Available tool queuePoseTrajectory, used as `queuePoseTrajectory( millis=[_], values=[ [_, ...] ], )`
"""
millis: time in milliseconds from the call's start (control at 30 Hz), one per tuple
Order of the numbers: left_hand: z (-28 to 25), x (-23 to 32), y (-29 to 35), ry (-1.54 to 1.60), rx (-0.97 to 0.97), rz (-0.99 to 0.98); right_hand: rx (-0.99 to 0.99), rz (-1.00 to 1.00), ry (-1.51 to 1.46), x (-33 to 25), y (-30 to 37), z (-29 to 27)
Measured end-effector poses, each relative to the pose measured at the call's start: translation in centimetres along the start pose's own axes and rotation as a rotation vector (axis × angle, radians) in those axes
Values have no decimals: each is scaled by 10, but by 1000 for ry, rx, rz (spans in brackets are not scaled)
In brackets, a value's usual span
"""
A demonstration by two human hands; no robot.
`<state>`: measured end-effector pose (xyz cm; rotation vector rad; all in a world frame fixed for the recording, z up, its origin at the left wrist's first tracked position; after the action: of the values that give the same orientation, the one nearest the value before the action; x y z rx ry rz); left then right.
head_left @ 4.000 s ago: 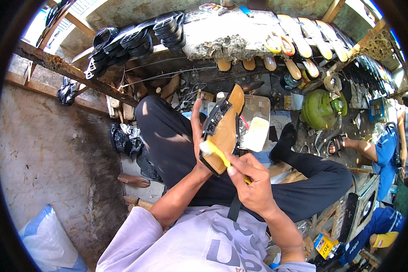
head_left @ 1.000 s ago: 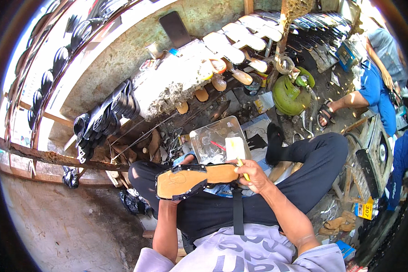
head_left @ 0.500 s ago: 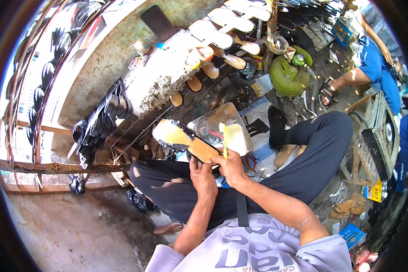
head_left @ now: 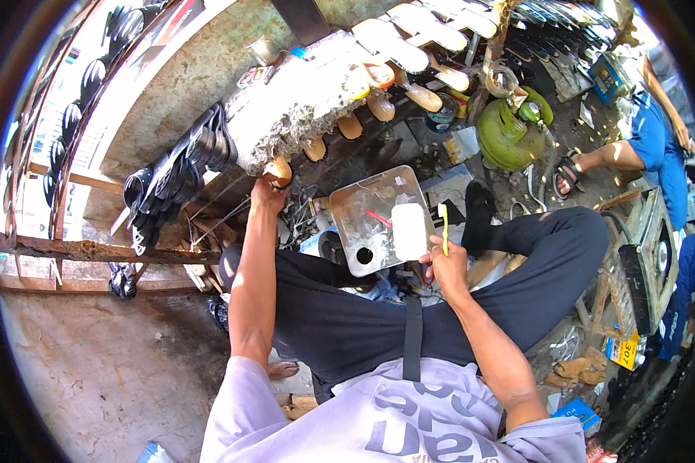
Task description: The person sits cross-legged and applies glue to the soles of several sandals using a small brush. They repeatedly dip the brush into a container of glue and spread it evenly across each sandal sole before placing the finished sandal on a nearby shelf.
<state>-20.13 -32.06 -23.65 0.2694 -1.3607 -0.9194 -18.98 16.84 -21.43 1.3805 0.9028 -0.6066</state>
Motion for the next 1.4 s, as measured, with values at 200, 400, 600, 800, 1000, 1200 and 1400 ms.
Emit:
queuePoseTrajectory(
  millis=[200,400,600,800,1000,1200,1400],
  values=[
    [9,1,-28,-95,-80,82,89,-76,132,-5,-1,0],
    [-9,-16,-59,-17,-78,129,-47,-17,158,5,1,10],
    [-15,-10,-27,-493,-21,253,-47,-134,155,-3,-6,25],
    [-3,43,193,-417,98,1121,-88,-247,224,-16,-48,29],
    [-42,238,287,-884,608,1859,-103,-220,276,-14,-50,13],
    [-106,389,115,-1882,494,747,180,-600,588,-67,-5,4],
    [-127,401,46,-1770,96,667,64,-678,1016,-85,4,32]
  ],
)
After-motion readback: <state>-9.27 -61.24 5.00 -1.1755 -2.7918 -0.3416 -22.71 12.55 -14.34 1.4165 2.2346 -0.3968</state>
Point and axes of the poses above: each hand's wrist, its own y-axis away from the middle knuckle, its own z-axis out of the palm, x = y × z, the point moved 8 cm from there along -y, towards the middle knuckle
